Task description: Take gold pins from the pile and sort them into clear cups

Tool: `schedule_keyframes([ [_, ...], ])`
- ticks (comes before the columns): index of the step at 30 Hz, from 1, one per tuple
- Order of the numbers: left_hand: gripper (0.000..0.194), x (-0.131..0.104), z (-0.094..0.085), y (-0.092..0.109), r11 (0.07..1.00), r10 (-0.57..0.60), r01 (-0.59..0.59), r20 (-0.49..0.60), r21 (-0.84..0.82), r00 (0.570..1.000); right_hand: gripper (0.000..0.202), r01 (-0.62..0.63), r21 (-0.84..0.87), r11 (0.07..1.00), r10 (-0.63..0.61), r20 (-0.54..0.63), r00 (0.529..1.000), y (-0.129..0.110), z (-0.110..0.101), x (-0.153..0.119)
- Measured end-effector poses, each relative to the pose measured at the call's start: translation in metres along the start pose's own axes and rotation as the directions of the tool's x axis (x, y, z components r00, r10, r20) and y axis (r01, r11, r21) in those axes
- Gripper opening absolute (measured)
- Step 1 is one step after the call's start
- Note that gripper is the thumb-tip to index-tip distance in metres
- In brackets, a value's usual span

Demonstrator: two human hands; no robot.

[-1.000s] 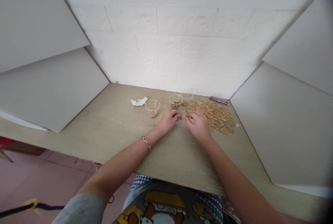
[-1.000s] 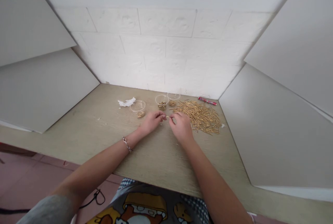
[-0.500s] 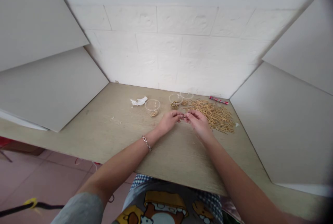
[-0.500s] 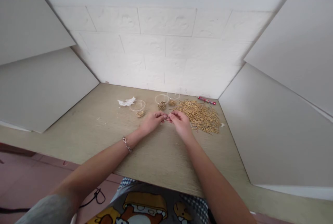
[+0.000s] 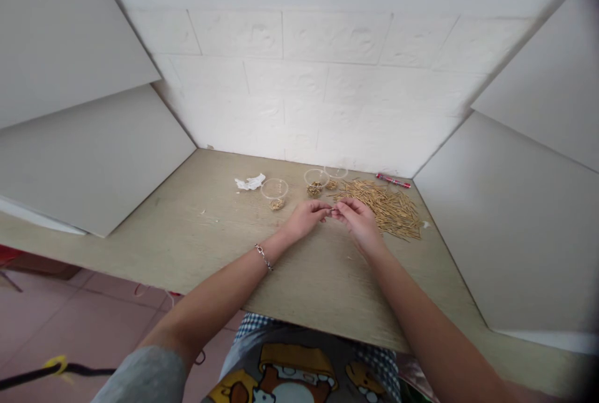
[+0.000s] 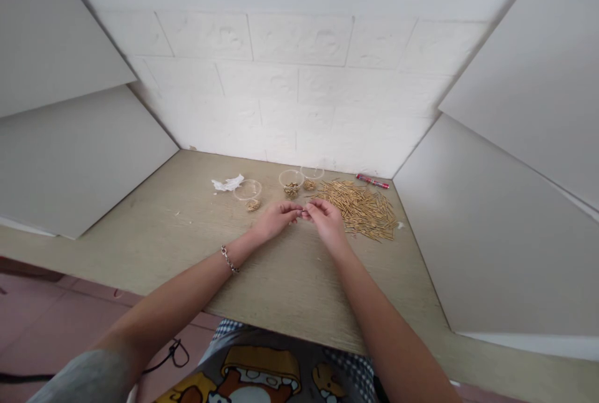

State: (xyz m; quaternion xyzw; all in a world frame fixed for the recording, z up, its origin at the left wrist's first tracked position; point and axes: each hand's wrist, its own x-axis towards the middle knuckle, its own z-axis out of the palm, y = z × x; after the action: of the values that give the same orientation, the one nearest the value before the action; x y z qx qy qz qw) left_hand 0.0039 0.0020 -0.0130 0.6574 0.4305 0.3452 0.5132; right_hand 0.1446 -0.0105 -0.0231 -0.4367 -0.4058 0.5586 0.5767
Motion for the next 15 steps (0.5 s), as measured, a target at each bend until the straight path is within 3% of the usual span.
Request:
schedule_keyframes([
  [11,0.019,0.000,0.000,-0.001,0.999,-0.018,0.019,-0.019,0.047,1.000,0.032,0.011,-0.042,0.999,-0.011,-0.006,1.000,-0.002,0.001,-0.001],
  [13,0.018,0.000,0.000,-0.001,0.998,-0.036,0.038,-0.036,0.045,0.999,0.031,0.035,-0.156,0.987,-0.042,-0.041,0.998,-0.004,-0.003,0.001],
  [15,0.018,0.000,0.000,-0.001,0.997,-0.050,0.054,-0.059,0.055,0.997,0.027,0.106,-0.383,0.917,-0.137,-0.056,0.989,-0.007,-0.008,0.002],
])
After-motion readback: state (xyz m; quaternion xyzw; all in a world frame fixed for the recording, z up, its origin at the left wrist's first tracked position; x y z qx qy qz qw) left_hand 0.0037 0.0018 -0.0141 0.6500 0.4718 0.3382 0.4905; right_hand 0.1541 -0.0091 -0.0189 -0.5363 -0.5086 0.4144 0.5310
